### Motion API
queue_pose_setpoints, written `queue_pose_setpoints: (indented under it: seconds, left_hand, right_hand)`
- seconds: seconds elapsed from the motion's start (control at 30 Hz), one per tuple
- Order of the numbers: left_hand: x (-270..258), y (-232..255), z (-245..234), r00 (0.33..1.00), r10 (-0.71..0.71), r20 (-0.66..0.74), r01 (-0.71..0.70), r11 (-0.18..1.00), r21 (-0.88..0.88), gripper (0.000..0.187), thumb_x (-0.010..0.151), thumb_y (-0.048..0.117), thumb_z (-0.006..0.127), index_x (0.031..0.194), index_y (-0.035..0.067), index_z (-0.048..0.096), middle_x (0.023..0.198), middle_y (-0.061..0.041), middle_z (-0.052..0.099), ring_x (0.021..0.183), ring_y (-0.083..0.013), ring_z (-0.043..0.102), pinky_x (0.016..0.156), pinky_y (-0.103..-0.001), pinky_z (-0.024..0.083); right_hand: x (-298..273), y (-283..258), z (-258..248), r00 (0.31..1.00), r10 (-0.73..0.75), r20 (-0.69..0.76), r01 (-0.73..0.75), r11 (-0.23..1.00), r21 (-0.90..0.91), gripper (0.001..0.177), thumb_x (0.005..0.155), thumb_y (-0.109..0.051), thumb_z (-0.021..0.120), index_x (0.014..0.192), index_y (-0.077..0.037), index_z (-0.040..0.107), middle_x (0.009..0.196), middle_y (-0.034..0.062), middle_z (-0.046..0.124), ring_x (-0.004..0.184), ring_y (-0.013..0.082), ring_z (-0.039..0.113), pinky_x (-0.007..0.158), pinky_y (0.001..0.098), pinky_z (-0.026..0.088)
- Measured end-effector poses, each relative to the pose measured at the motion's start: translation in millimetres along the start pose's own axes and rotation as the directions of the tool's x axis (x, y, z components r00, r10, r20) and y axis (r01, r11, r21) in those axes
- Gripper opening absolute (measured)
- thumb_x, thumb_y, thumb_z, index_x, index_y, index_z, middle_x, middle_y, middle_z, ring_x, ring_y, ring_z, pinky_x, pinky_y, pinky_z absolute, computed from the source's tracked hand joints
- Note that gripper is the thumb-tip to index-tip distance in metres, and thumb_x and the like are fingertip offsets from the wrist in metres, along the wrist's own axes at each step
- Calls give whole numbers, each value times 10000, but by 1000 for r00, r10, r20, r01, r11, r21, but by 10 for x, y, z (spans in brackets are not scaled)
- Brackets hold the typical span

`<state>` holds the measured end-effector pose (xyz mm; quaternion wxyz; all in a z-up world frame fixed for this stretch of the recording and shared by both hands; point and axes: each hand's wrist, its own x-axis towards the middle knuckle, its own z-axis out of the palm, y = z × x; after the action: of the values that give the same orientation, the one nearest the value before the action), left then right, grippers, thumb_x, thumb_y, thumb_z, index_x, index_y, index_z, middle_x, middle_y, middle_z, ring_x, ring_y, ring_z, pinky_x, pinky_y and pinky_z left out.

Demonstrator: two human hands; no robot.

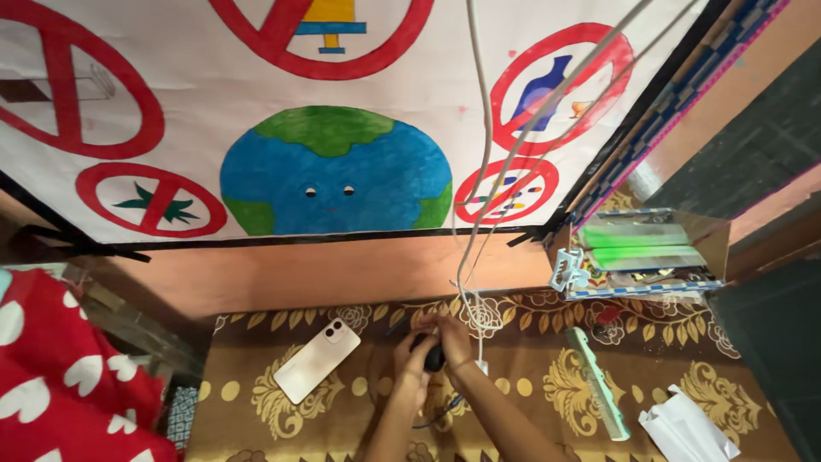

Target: The person repeatedly plugs and unplugs multiple phone chargers into a wall socket and connects charging cables to a smartphone on a table. They handle several chargers and cables, moving them between the socket and the table.

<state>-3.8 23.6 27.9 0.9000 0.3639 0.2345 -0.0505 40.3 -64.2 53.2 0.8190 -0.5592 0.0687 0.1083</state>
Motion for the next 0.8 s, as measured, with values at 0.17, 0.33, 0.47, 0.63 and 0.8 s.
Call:
queue_pose_setpoints:
  seconds: [0.17, 0.33, 0.47, 0.63, 0.8]
  left_hand:
    - [-10, 145, -86, 1000, -4, -7, 4, 997, -73, 241, 849, 149, 758, 1059, 30, 758, 1019, -73, 742, 932, -178, 697, 816, -322, 555]
    - [-56, 371, -168, 997, -41, -71, 42, 999, 9, 243, 869, 157, 758, 1074, 28, 758, 1037, -51, 735, 942, -145, 692, 850, -316, 534]
    - [-108, 432, -243, 1000, -24, -11, 24, 999, 29, 253, 862, 171, 721, 1079, 60, 788, 1039, -24, 766, 936, -131, 700, 849, -284, 532]
    - [-103, 379, -262, 999, -8, -41, 10, 999, 33, 229, 864, 183, 761, 1059, 64, 783, 1009, -30, 758, 929, -146, 684, 811, -290, 539]
    - [-42, 349, -273, 941, -218, -259, 238, 970, 46, 226, 873, 312, 793, 994, 132, 729, 973, -20, 712, 879, -172, 671, 716, -357, 509]
  right_hand:
    - [22, 136, 189, 990, -142, 1, 140, 980, -139, 386, 1082, -263, 427, 920, 18, 637, 852, 171, 713, 813, 249, 726, 794, 355, 592]
    - [-44, 261, 365, 988, -154, -29, 151, 984, -94, 407, 1075, -315, 428, 879, -11, 615, 778, 131, 704, 745, 209, 714, 734, 343, 590]
    - [-79, 279, 455, 975, -161, -154, 135, 977, -167, 421, 1076, -336, 439, 861, -13, 601, 735, 116, 665, 685, 228, 707, 673, 338, 568]
    - [-159, 154, 491, 930, -317, -184, 187, 841, -507, 424, 1060, -301, 470, 810, -15, 659, 709, 121, 694, 664, 204, 668, 650, 319, 529]
    - [-262, 9, 593, 952, -93, -290, 31, 977, -212, 378, 1066, -292, 493, 939, -28, 732, 830, 88, 685, 758, 167, 634, 715, 303, 519]
